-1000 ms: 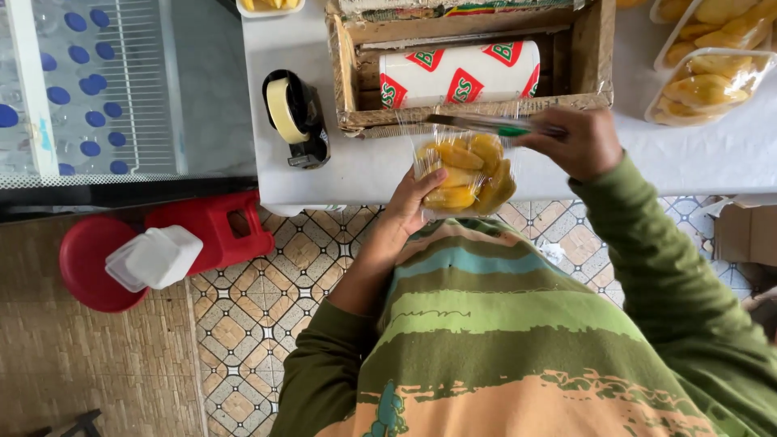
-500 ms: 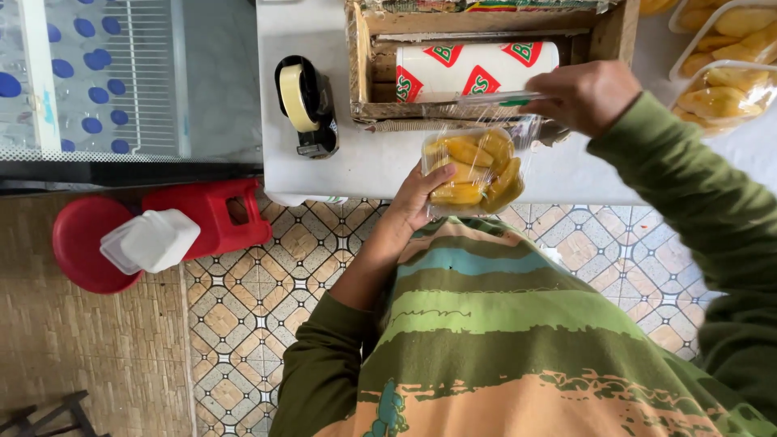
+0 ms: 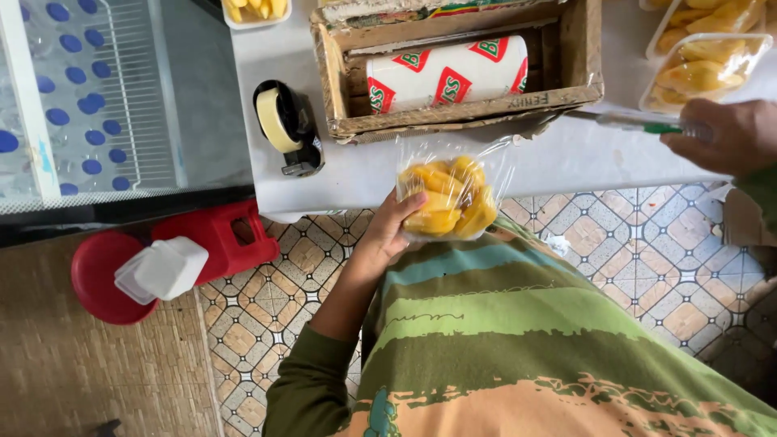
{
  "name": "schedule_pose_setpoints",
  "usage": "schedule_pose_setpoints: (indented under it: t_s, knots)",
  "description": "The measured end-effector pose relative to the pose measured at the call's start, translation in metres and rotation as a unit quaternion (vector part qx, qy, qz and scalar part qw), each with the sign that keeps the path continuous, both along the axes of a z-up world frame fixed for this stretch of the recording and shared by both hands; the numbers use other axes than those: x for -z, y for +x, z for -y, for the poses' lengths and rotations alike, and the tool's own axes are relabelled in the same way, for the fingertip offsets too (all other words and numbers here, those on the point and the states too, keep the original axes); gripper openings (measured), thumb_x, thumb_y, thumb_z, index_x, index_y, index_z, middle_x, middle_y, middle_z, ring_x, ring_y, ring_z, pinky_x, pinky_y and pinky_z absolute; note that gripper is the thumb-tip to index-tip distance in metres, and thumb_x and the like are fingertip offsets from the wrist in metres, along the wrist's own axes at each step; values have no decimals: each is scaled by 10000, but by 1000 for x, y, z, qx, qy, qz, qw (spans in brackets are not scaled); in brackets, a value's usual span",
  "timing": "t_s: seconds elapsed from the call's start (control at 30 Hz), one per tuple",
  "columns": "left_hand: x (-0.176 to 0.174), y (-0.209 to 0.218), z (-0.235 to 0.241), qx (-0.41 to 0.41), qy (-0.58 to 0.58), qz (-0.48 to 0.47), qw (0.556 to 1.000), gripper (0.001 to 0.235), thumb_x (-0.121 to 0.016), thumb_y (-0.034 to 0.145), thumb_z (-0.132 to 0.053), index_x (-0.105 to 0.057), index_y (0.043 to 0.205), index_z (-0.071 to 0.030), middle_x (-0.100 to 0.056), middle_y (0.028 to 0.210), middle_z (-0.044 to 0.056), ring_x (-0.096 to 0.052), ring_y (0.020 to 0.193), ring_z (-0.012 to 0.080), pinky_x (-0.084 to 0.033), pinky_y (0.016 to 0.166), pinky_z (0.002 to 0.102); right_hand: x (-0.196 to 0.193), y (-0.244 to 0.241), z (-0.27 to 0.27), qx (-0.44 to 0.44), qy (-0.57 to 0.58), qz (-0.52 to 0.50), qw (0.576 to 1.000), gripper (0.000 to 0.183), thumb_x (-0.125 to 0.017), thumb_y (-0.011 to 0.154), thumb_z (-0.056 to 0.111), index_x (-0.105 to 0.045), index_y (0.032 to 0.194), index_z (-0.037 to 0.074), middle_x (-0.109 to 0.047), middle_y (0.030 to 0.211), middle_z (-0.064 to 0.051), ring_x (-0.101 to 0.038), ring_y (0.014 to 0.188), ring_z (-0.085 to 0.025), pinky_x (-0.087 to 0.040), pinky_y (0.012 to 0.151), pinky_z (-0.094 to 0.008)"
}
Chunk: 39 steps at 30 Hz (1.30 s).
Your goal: The person wraps a plastic container of sliced mangoes with cling film, trims the excess with a utility knife, and places the sealed container on the table among other packaged units.
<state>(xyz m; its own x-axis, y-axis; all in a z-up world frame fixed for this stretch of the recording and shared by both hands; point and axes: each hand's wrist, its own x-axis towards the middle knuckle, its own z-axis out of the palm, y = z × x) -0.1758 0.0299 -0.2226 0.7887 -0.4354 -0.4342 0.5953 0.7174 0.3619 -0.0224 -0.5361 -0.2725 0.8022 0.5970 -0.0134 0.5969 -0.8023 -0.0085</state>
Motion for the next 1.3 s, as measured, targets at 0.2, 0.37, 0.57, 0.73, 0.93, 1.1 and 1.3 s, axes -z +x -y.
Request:
schedule_pose_setpoints:
  t_s: [0.2, 0.37, 0.57, 0.73, 0.93, 1.1, 1.3]
  knots:
    - [-11, -3, 11, 39, 52, -70, 995, 869, -919, 681, -284, -479, 1396, -58, -605, 1315, 237, -601, 1225, 466, -619, 846, 601, -72, -71, -105, 273, 264, -306, 873, 477, -692, 1096, 216, -648, 682, -17, -587, 525, -115, -503, 370, -196, -467, 397, -319]
    - [-21, 6, 28, 48, 66, -44, 996, 877, -934, 655, -294, -475, 1373, -88, -617, 1301, 181, -611, 1228, 385, -589, 937, 558, -72, -87, -134, 361, 383, -334, 782, 385, -504, 1052, 96, -570, 691, -20, -562, 574, -145, -471, 461, -193, -385, 446, -304]
    - [-27, 12, 38, 62, 68, -34, 995, 872, -943, 651, -306, -502, 1365, -69, -640, 1279, 184, -634, 1198, 378, -598, 931, 544, -21, -88, -126, 407, 419, -369, 723, 205, -372, 936, -59, -574, 900, -67, -675, 817, -197, -544, 576, -205, -445, 462, -312]
    - [-42, 16, 43, 85, 76, -10, 993, 861, -943, 656, -352, -523, 1347, -57, -654, 1258, 166, -635, 1186, 362, -593, 938, 540, 30, -72, -126, 391, 391, -325, 768, 239, -492, 1096, 96, -626, 1058, -98, -649, 931, -232, -659, 716, -301, -621, 539, -419]
    - [-54, 12, 51, 49, 24, 14, 998, 812, -950, 722, -271, -510, 1362, -33, -637, 1284, 183, -635, 1191, 362, -610, 926, 501, -20, -98, -176, 272, 328, -31, 904, 596, -510, 1149, 429, -606, 1297, -140, -454, 1299, -315, -409, 1208, -450, -402, 983, -624]
    - [-54, 7, 72, -25, 93, 30, 995, 554, -870, 824, -117, -580, 1292, -63, -702, 1084, 175, -731, 987, 326, -633, 811, 524, -86, -132, -273, 227, 626, -556, 498, 949, -394, 926, 693, -505, 1415, -112, -528, 1437, -354, -528, 1320, -507, -418, 1042, -679]
    - [-84, 8, 66, 17, 70, 38, 997, 541, -900, 791, -168, -592, 1231, -102, -701, 1035, 135, -739, 931, 276, -660, 783, 469, -143, -108, -309, 263, 670, -529, 450, 729, -411, 1028, 476, -416, 1472, -102, -468, 1475, -323, -526, 1330, -458, -387, 1101, -629]
